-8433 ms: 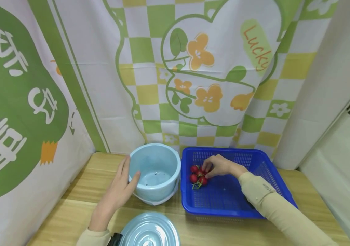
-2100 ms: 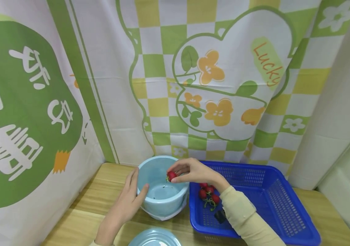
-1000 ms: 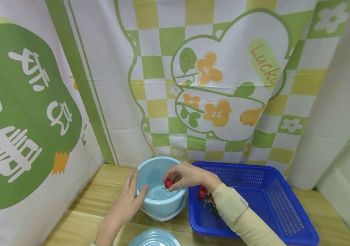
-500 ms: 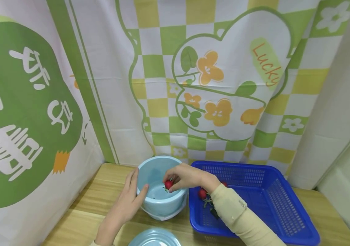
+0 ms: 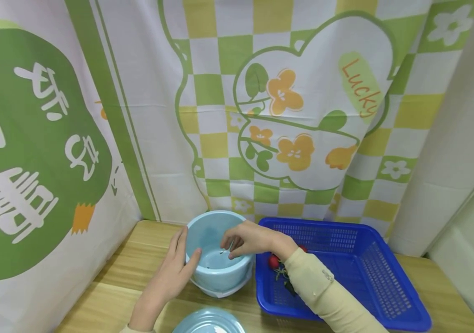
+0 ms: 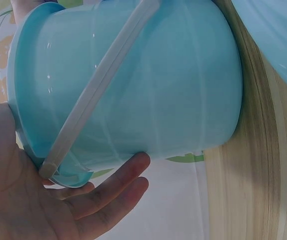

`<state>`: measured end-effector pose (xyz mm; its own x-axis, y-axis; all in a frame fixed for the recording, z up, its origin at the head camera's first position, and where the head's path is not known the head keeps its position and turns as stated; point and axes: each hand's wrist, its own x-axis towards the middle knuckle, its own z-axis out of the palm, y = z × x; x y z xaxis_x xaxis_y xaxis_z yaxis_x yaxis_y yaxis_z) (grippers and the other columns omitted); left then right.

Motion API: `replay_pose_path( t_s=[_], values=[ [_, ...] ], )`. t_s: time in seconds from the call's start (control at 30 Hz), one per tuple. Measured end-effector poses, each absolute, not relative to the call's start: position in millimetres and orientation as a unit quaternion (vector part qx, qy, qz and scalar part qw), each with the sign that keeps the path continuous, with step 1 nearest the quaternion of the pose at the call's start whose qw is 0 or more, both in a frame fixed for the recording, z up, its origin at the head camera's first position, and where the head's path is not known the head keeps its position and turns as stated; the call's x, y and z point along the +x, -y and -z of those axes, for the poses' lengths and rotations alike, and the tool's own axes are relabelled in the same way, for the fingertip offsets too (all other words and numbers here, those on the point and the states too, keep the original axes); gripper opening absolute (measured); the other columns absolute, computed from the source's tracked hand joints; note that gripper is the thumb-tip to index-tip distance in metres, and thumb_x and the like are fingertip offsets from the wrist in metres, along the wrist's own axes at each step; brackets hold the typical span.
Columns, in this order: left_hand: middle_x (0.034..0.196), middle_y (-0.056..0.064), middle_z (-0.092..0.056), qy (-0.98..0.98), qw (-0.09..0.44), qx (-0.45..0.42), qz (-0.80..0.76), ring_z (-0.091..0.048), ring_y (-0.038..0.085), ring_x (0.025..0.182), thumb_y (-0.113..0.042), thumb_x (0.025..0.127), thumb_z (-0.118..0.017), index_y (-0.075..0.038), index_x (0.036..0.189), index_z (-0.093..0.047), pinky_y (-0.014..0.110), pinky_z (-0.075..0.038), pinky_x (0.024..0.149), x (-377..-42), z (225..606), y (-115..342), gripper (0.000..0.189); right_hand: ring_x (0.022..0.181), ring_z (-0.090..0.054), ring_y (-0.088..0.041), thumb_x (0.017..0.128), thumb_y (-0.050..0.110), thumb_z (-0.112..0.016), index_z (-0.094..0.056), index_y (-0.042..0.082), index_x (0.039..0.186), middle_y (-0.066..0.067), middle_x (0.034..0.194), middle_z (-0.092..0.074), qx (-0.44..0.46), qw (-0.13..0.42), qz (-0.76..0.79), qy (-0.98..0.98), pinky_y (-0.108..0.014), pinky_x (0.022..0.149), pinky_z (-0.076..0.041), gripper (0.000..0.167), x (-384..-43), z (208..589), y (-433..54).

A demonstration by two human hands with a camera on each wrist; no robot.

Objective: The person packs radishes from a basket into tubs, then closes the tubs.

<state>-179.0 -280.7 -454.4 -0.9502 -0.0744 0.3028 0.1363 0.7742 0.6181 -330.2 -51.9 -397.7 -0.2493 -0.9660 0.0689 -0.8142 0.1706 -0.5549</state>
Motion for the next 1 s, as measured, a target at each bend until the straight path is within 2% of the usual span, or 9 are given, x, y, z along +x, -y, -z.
replay_pose_path(
  t_s=[0.23,0.53,0.83,1.0],
  values=[
    [0.173,0.022,-0.017,0.929,0.151,-0.015,0.338,-0.031,0.048,0.152,-0.047,0.112,-0.047,-0.002,0.169,-0.013,0.067,-0.034,0.118,-179.2,454.0,280.2,0.08,0.095,-0.075,-0.01,0.094,0.007,-0.081,-0.076,0.005,0.116,-0.006,0.109,-0.077,-0.592,0.151,0.248,-0.751,-0.017,0.083,-0.058,0.023,-329.7,398.0,51.4],
    [0.173,0.021,-0.015,0.929,0.145,-0.01,0.34,-0.03,0.048,0.153,-0.053,0.112,-0.044,-0.004,0.169,-0.011,0.066,-0.033,0.118,-178.0,456.4,282.3,0.083,0.097,-0.076,-0.015,0.094,0.006,-0.08,-0.075,0.002,0.117,-0.016,0.112,-0.077,-0.596,0.153,0.25,-0.747,-0.017,0.084,-0.057,0.023,-328.5,397.7,51.7],
    [0.174,0.018,-0.013,0.927,0.137,-0.008,0.35,-0.028,0.047,0.154,-0.057,0.111,-0.042,-0.005,0.17,-0.01,0.067,-0.031,0.119,-176.8,457.7,283.0,0.084,0.096,-0.074,-0.009,0.095,0.008,-0.08,-0.075,0.005,0.117,-0.008,0.11,-0.077,-0.591,0.155,0.252,-0.751,-0.018,0.084,-0.058,0.023,-328.6,400.2,51.3],
    [0.174,0.019,-0.013,0.926,0.141,-0.013,0.351,-0.027,0.047,0.154,-0.054,0.112,-0.043,-0.005,0.17,-0.01,0.067,-0.031,0.119,-178.3,455.4,281.9,0.083,0.095,-0.075,-0.011,0.095,0.009,-0.08,-0.075,0.004,0.115,-0.013,0.11,-0.078,-0.598,0.143,0.258,-0.745,-0.018,0.083,-0.058,0.021,-330.1,399.4,50.1]
  ],
)
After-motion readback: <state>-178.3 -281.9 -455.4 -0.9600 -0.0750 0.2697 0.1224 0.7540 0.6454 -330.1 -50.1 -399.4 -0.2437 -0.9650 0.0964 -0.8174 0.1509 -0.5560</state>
